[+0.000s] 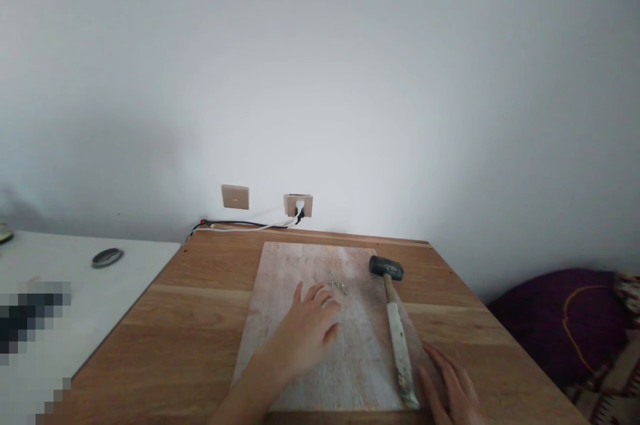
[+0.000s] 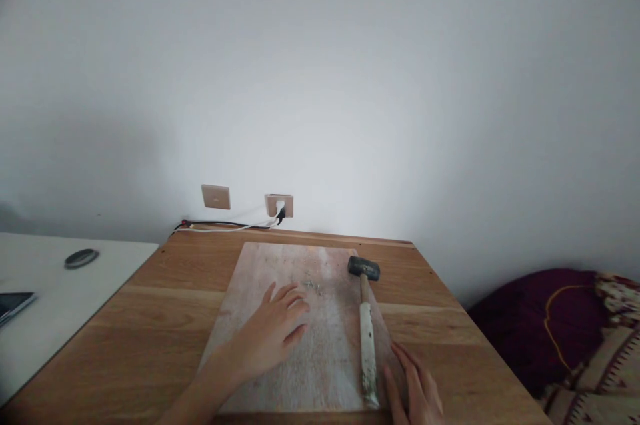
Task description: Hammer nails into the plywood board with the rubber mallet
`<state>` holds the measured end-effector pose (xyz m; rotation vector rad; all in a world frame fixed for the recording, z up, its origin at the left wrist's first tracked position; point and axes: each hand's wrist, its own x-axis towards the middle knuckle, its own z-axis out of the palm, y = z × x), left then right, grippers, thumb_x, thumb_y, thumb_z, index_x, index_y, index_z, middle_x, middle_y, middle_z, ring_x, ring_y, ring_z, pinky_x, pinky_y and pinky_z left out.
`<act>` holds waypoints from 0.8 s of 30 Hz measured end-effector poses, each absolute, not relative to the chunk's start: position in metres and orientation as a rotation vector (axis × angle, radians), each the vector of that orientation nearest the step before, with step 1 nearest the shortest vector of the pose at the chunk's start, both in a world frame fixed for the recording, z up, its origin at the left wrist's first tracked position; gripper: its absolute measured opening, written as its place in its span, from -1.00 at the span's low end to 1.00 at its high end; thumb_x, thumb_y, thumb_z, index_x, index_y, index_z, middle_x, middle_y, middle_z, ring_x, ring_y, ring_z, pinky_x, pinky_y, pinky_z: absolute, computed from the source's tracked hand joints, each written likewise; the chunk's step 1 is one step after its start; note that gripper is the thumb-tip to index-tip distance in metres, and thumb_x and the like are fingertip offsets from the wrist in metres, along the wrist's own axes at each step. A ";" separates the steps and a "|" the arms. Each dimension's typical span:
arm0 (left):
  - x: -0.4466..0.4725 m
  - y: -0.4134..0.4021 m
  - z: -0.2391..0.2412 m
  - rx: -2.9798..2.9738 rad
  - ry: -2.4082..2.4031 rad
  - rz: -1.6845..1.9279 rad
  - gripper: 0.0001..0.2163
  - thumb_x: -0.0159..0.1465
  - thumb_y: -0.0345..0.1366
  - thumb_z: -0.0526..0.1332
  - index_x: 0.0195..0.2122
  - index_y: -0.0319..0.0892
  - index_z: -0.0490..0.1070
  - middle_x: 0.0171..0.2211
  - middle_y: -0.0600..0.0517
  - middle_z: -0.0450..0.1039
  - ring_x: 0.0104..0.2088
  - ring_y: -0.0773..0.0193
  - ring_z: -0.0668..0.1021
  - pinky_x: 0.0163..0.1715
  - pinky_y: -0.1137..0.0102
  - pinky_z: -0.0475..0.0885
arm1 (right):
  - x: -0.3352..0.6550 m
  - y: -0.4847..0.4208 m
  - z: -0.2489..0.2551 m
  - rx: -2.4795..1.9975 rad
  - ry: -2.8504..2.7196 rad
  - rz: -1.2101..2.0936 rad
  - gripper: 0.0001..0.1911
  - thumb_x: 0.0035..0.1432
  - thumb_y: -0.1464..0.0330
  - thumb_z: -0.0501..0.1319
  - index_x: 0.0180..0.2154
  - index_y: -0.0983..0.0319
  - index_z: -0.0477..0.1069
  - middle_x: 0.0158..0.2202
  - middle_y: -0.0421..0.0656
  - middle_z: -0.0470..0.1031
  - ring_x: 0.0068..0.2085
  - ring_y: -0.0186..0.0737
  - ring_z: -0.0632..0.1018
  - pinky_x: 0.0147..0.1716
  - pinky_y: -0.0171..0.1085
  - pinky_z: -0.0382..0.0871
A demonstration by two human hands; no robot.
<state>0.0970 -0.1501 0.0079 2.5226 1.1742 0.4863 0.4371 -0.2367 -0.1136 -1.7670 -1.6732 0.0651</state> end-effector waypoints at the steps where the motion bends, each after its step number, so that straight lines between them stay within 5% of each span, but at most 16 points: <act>1: 0.093 -0.161 0.007 2.530 1.182 0.482 -0.81 0.38 -0.40 0.18 -0.01 -0.09 0.47 0.19 -0.11 0.47 0.37 -0.07 0.32 0.34 -0.34 0.07 | 0.435 -0.238 -0.115 -1.784 -1.656 0.067 -0.50 0.34 0.05 0.13 0.15 0.19 0.44 0.14 0.05 0.55 0.17 0.14 0.58 0.16 0.08 0.51; 7: 0.046 -0.208 -0.027 2.606 1.433 0.563 -0.74 0.40 -0.35 0.16 0.08 -0.05 0.48 0.18 -0.09 0.50 0.35 -0.09 0.35 0.39 -0.31 0.02 | 0.416 -0.238 -0.104 -1.784 -1.588 0.046 -0.50 0.37 0.01 0.04 0.09 0.20 0.43 0.07 0.09 0.56 0.14 0.16 0.57 0.18 0.16 0.46; 16: -0.012 -0.234 -0.061 2.625 1.731 0.571 -0.66 0.41 -0.25 0.17 0.18 -0.06 0.48 0.24 -0.07 0.49 0.29 -0.03 0.44 0.28 -0.04 0.37 | 0.416 -0.242 -0.097 -1.766 -1.584 0.010 -0.44 0.34 -0.08 0.02 -0.05 0.22 0.48 -0.07 0.10 0.66 -0.01 0.21 0.65 0.05 0.16 0.52; 24: -0.029 -0.232 -0.065 2.518 1.892 0.699 -0.71 0.43 -0.20 0.11 0.03 -0.05 0.59 0.17 -0.06 0.56 0.24 0.00 0.51 0.27 -0.01 0.40 | 0.391 -0.251 -0.084 -1.711 -1.653 0.104 -0.43 0.30 -0.11 0.10 -0.04 0.20 0.56 -0.07 0.06 0.68 -0.03 0.15 0.68 -0.02 0.07 0.60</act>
